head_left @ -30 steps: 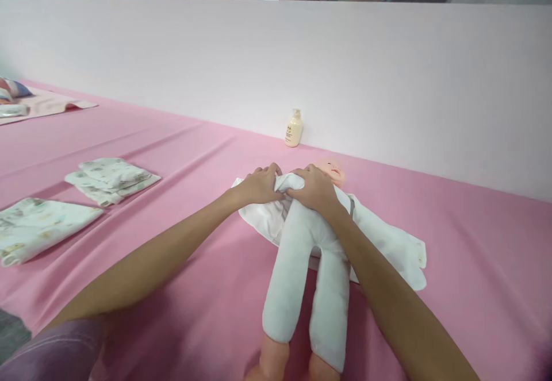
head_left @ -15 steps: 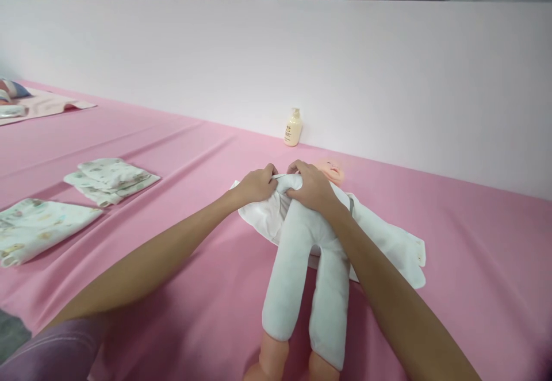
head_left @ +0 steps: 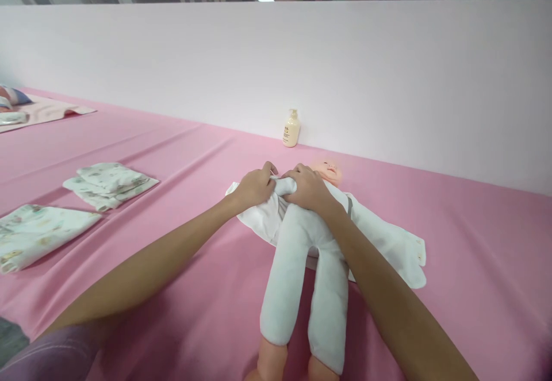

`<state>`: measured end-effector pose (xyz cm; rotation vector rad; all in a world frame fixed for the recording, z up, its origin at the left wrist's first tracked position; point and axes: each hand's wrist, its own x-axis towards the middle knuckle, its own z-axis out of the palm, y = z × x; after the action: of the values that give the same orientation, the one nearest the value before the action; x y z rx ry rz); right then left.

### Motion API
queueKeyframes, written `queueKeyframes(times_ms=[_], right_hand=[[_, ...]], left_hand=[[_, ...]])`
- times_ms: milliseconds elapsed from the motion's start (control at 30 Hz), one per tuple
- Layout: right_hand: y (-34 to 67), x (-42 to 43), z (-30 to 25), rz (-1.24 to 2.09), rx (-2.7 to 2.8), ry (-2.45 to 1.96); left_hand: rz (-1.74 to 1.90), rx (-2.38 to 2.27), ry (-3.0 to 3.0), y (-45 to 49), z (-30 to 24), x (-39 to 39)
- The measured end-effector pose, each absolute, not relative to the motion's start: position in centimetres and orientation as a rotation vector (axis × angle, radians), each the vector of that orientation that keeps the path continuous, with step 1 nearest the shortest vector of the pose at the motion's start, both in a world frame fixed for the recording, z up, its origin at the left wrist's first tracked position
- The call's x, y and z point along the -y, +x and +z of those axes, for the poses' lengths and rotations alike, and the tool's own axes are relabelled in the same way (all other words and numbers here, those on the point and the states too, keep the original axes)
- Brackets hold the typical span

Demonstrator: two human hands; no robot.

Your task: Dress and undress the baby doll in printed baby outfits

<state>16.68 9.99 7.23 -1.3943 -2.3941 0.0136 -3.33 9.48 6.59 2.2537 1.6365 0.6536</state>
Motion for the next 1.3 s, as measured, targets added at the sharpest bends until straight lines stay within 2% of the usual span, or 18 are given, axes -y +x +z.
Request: queueKeyframes(times_ms=[400,933,1167,1300], right_hand=[[17.3,-10.6,6.0,-0.066,2.100,-1.372],[18.4,-10.7,7.0,0.324,1.829,-1.484],[18.5,-10.5,7.1,0.531,1.827,-1.383],[18.3,-10.2,7.0,0.510,1.906,-1.216]], left_hand=[[0.512,-1.610,2.205,-4.1,6.4,-10.2],[0.469,-1.551,1.935,-6.0,5.0,-11.9],[0.536,-1.471,1.860,-5.7,6.4,-10.8],[0.757,-1.265,1.923,-5.0,8.0,-9.7]])
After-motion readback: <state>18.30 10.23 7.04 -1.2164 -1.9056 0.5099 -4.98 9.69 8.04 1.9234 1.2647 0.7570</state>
